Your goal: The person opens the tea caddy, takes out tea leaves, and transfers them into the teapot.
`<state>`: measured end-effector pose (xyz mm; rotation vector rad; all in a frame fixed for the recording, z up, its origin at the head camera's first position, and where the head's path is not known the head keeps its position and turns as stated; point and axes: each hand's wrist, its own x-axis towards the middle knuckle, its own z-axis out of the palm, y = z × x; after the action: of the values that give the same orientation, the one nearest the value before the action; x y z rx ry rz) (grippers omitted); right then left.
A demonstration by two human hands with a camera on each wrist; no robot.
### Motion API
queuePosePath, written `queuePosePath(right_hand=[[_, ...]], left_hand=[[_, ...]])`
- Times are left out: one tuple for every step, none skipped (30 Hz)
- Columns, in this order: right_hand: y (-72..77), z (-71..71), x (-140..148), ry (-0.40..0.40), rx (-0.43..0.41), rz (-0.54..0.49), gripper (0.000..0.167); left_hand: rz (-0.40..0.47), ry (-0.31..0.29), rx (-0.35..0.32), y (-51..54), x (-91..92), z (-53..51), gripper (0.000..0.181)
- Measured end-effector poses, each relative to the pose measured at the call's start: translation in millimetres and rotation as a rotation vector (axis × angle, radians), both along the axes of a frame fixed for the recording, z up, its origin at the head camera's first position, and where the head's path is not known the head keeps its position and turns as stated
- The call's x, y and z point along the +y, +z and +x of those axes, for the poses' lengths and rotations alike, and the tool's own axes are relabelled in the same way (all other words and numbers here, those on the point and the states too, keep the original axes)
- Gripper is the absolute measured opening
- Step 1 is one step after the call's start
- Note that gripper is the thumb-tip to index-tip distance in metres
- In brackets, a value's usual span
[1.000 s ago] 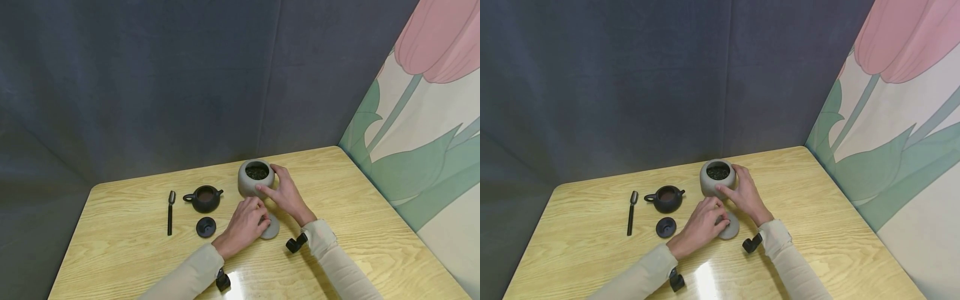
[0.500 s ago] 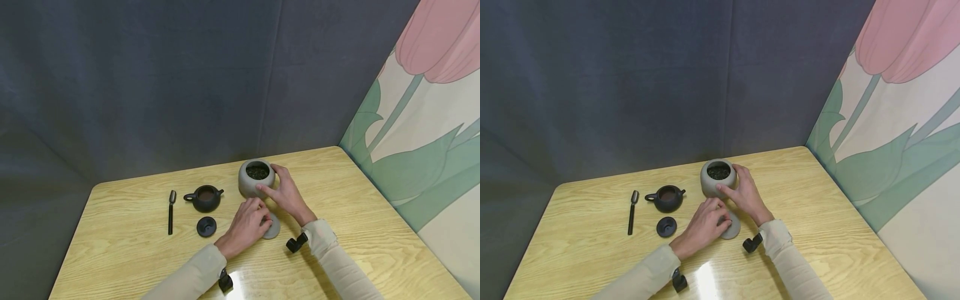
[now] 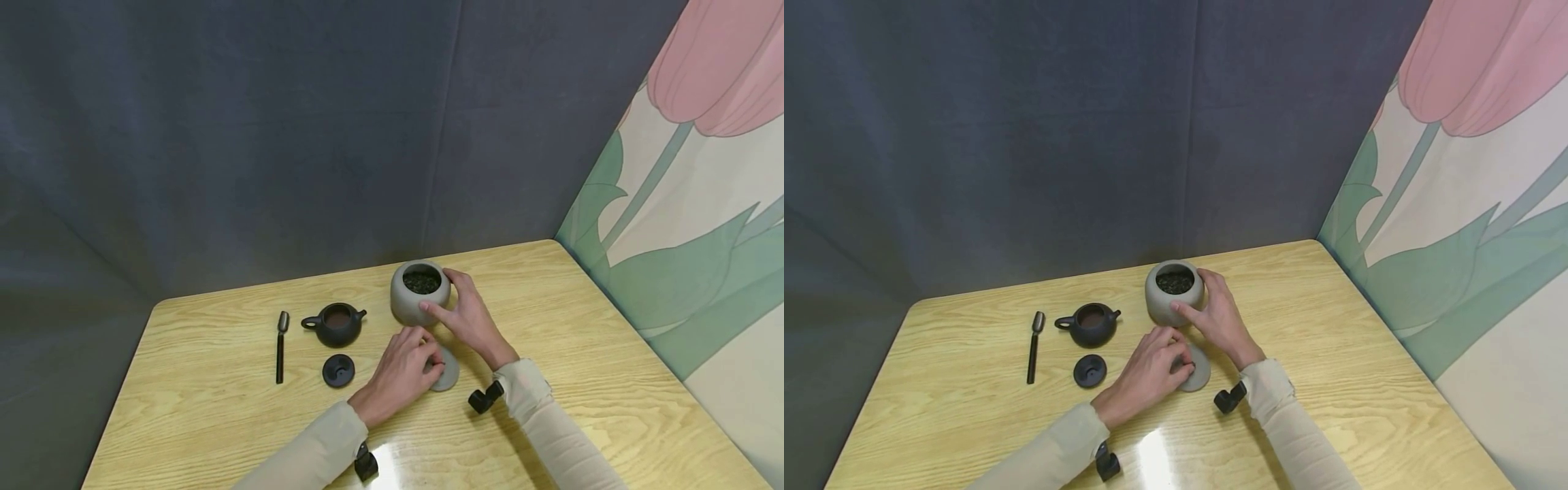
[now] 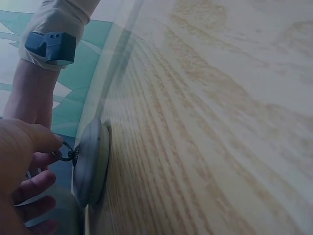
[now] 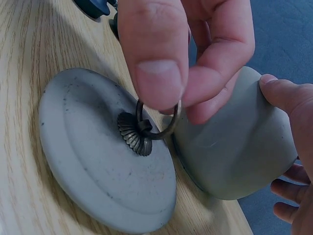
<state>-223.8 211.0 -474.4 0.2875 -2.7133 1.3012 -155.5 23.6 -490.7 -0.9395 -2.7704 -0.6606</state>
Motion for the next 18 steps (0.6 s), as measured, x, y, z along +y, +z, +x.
queuePosePath(right_hand=[[0.0, 0.1, 0.0, 0.000, 0.000, 0.000, 0.090], [0.1, 0.0, -0.1, 0.000, 0.001, 0.001, 0.090], [0.1, 0.0, -0.1, 0.000, 0.001, 0.001, 0.090], [0.3, -0.3, -0.4, 0.000, 0.003, 0.001, 0.090], [0.5, -0.6, -0.6, 0.001, 0.004, 0.001, 0.090], [0.6, -0.9, -0.8, 0.001, 0.005, 0.001, 0.090], [0.7, -1.3, -1.0, 0.000, 0.008, 0.002, 0.089], [0.8, -1.6, -1.3, 0.000, 0.010, 0.002, 0.089], [1.0, -1.9, -1.6, -0.001, 0.013, 0.002, 0.089], [1.2, -2.0, -1.8, 0.000, 0.013, 0.001, 0.089], [1.4, -1.9, -2.1, 0.000, 0.012, 0.001, 0.089], [1.6, -1.8, -2.3, 0.000, 0.012, 0.000, 0.088], [1.9, -1.6, -2.5, 0.000, 0.012, -0.001, 0.088], [2.0, -1.4, -2.6, 0.000, 0.011, -0.002, 0.088], [2.1, -1.1, -2.6, 0.000, 0.010, -0.003, 0.089], [2.2, -0.8, -2.5, 0.000, 0.007, -0.005, 0.089], [2.1, -0.7, -2.4, -0.001, 0.006, -0.005, 0.089], [2.0, -0.7, -2.1, -0.001, 0.007, -0.006, 0.089]], left_hand=[[0.004, 0.001, -0.007, 0.2, -0.8, 0.2, 0.013], [0.009, 0.001, -0.014, 0.4, -1.9, 0.5, 0.012], [0.016, 0.001, -0.024, 1.0, -3.0, 0.8, 0.011], [0.023, 0.002, -0.032, 1.7, -4.5, 1.2, 0.010], [0.031, 0.003, -0.039, 3.0, -6.3, 1.8, 0.009], [0.036, 0.004, -0.048, 4.6, -8.4, 2.6, 0.009], [0.045, 0.005, -0.054, 6.0, -10.5, 3.5, 0.008], [0.052, 0.006, -0.056, 7.9, -12.9, 4.6, 0.008], [0.058, 0.009, -0.057, 10.2, -15.4, 6.0, 0.007], [0.061, 0.014, -0.053, 12.3, -17.8, 7.3, 0.007], [0.069, 0.020, -0.054, 14.6, -20.6, 8.6, 0.007], [0.079, 0.025, -0.056, 16.7, -23.4, 9.7, 0.007], [0.088, 0.030, -0.054, 19.0, -26.3, 10.8, 0.007], [0.096, 0.036, -0.052, 21.3, -29.4, 11.8, 0.008], [0.107, 0.041, -0.050, 23.6, -32.3, 12.7, 0.008], [0.119, 0.047, -0.047, 26.3, -35.2, 13.3, 0.008], [0.131, 0.052, -0.042, 28.6, -38.2, 13.9, 0.008], [0.140, 0.058, -0.035, 31.1, -41.0, 14.5, 0.009]])
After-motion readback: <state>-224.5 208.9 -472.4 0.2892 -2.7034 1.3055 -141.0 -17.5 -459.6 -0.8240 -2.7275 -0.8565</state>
